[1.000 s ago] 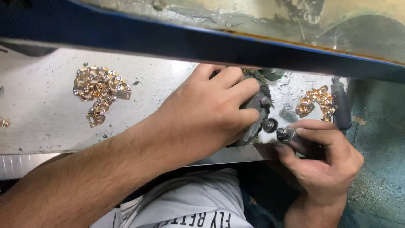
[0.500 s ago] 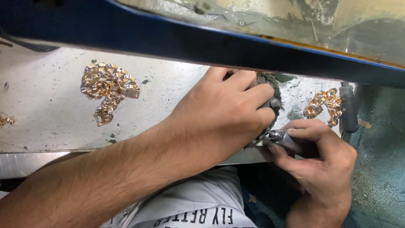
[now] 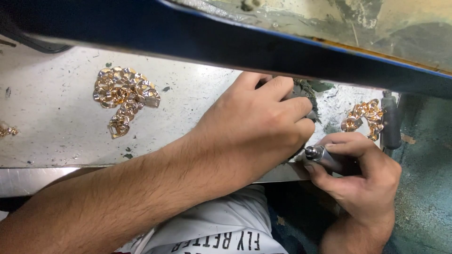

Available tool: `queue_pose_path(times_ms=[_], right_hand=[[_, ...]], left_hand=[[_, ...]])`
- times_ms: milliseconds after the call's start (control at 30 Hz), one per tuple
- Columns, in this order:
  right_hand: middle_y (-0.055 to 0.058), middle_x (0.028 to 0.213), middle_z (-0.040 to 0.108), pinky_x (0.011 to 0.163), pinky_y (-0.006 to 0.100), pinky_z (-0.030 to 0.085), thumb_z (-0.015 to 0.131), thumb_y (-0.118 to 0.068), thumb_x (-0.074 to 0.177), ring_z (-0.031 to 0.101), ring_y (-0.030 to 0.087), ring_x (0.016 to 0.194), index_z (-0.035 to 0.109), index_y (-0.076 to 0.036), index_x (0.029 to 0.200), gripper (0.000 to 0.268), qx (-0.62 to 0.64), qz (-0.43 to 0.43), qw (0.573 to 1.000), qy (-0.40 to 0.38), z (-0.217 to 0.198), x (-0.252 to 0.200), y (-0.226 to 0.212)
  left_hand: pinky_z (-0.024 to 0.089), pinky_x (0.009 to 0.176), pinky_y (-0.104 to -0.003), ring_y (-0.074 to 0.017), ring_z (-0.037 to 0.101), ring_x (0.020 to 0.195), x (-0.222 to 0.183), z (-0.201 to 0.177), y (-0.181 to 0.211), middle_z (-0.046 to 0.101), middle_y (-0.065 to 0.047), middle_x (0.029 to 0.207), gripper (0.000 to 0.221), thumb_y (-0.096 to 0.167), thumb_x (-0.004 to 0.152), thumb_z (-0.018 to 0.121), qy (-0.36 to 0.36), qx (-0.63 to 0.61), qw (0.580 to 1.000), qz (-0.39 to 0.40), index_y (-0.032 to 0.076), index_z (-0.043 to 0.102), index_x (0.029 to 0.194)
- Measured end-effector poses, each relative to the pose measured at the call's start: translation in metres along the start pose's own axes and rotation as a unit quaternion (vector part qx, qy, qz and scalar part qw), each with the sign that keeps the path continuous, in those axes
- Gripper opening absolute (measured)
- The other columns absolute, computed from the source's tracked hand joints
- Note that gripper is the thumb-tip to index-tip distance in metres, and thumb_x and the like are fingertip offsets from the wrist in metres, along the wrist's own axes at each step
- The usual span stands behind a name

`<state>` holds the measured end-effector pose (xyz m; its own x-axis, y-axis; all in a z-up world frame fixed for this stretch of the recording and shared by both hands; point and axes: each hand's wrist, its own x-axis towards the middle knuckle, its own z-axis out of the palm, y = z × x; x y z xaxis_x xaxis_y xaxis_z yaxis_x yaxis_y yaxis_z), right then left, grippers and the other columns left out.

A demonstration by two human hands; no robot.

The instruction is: Polishing a gold chain using a stationary polishing wheel and a handheld rotary tool.

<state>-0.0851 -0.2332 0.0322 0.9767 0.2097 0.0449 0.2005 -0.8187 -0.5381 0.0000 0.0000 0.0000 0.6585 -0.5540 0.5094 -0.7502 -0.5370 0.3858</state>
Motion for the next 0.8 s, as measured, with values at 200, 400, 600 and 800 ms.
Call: queue_pose_path(times_ms=[200, 400, 600, 800], right_hand=[[0.018, 0.105, 0.073, 0.087, 0.031, 0.055, 0.092, -0.01, 0.072, 0.072, 0.024, 0.097, 0.058, 0.0, 0.096, 0.043, -0.006, 0.027, 1.0, -0.01, 0.0004, -0.0002, 0.0001], [0.019, 0.105, 0.073, 0.087, 0.032, 0.056, 0.091, -0.009, 0.074, 0.072, 0.026, 0.098, 0.057, 0.001, 0.098, 0.042, 0.001, 0.019, 1.0, -0.014, 0.0001, 0.0026, -0.0015], [0.02, 0.102, 0.072, 0.088, 0.033, 0.054, 0.089, -0.011, 0.077, 0.071, 0.026, 0.095, 0.057, 0.002, 0.099, 0.041, 0.024, 0.007, 1.0, -0.018, -0.0001, 0.0041, -0.0009], [0.015, 0.104, 0.072, 0.083, 0.027, 0.054, 0.094, -0.01, 0.072, 0.069, 0.019, 0.091, 0.06, 0.001, 0.097, 0.044, 0.017, 0.031, 0.999, -0.019, -0.0014, 0.002, -0.0059]], left_hand=[[0.043, 0.069, -0.037, -0.0211, 0.052, 0.075, 0.0002, 0.0031, 0.0015, 0.054, 0.008, 0.071, 0.034, 0.002, 0.082, 0.073, 0.011, -0.022, 1.0, -0.009, 0.026, 0.055, 0.066], [0.046, 0.074, -0.036, -0.0206, 0.05, 0.074, 0.0005, 0.0041, 0.0009, 0.051, 0.006, 0.069, 0.036, -0.004, 0.081, 0.071, 0.007, -0.032, 0.999, -0.005, 0.023, 0.053, 0.066], [0.045, 0.075, -0.036, -0.0216, 0.052, 0.077, 0.0008, 0.0022, -0.0018, 0.054, 0.007, 0.075, 0.031, -0.001, 0.082, 0.071, 0.003, -0.013, 1.0, 0.014, 0.023, 0.056, 0.071], [0.044, 0.077, -0.036, -0.0212, 0.048, 0.077, 0.0019, -0.0022, -0.0046, 0.053, 0.005, 0.076, 0.033, -0.008, 0.082, 0.069, -0.017, -0.017, 0.999, 0.032, 0.02, 0.055, 0.073]])
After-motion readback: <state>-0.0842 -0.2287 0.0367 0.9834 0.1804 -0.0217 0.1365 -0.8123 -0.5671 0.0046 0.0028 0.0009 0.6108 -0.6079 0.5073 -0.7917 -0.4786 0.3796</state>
